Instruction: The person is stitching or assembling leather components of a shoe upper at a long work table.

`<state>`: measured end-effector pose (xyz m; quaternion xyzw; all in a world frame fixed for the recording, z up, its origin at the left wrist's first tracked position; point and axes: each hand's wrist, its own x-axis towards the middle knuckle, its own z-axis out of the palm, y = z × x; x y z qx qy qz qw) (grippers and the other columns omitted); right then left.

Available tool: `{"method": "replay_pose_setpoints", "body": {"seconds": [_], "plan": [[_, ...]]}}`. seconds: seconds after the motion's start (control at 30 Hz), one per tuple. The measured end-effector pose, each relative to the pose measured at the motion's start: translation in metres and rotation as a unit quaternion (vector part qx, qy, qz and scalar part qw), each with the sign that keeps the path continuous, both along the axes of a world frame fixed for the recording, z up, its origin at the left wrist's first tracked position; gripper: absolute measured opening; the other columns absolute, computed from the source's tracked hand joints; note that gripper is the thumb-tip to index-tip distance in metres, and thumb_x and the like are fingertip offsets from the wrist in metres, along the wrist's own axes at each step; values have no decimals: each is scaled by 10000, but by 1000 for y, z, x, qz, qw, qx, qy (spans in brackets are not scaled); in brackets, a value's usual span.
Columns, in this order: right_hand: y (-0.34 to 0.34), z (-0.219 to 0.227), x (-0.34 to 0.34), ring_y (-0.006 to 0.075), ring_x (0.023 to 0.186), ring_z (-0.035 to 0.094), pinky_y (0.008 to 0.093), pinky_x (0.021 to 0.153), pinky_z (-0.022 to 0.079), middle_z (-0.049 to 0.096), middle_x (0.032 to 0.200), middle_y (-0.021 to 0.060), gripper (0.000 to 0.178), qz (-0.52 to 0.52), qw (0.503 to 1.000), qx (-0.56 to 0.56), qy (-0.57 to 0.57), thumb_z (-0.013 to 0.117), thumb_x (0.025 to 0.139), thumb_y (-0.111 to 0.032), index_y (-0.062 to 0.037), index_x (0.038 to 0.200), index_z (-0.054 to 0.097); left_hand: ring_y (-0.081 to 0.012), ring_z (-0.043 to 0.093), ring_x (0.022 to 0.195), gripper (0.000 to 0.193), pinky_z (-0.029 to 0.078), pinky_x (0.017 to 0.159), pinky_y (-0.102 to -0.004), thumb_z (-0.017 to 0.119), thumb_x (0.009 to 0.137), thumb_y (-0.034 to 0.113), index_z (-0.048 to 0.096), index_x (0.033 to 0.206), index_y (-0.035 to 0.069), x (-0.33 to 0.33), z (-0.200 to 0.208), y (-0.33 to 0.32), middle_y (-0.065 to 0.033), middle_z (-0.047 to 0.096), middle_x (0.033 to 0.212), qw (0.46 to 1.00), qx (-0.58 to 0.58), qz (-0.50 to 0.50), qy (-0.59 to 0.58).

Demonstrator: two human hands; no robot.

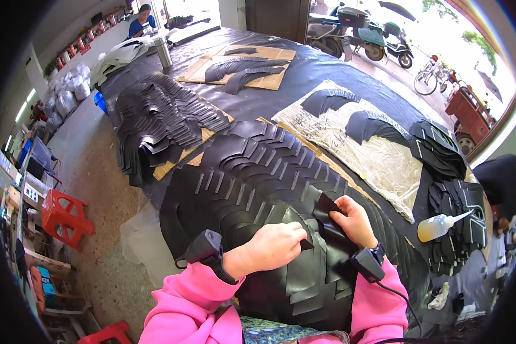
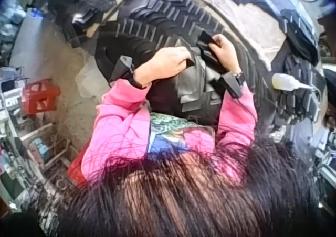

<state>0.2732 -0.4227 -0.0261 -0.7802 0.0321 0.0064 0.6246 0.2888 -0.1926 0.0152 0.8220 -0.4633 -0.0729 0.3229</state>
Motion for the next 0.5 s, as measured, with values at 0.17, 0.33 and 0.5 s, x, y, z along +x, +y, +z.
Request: {"method": "replay_pose_setpoints", "body": {"seconds": [0.17, 0.33, 0.5], "plan": [[4, -1, 1, 40, 709, 492, 200, 651, 414, 562, 762, 4, 159, -20, 999, -28, -26, 608, 760, -14, 12, 884, 512, -278, 570, 730, 94, 474, 621, -359, 514, 726, 81, 544, 801, 32, 3, 1, -3, -89, 548, 856, 1000, 17, -4, -17], [4, 0, 0, 40, 694, 490, 198, 642, 416, 560, 753, 9, 154, -27, 999, -27, -16, 611, 758, -17, 13, 874, 514, -283, 571, 704, 85, 477, 599, -363, 517, 720, 80, 537, 784, 28, 5, 1, -4, -92, 550, 922, 999, 18, -13, -26], [5, 0, -1, 47, 695, 494, 203, 649, 421, 562, 750, 11, 155, -33, 998, -40, -22, 610, 762, -22, 17, 877, 514, -286, 584, 643, 93, 483, 572, -360, 534, 693, 88, 520, 735, 6, 5, -1, -9, -152, 527, 1129, 997, 8, -6, -71]]}}
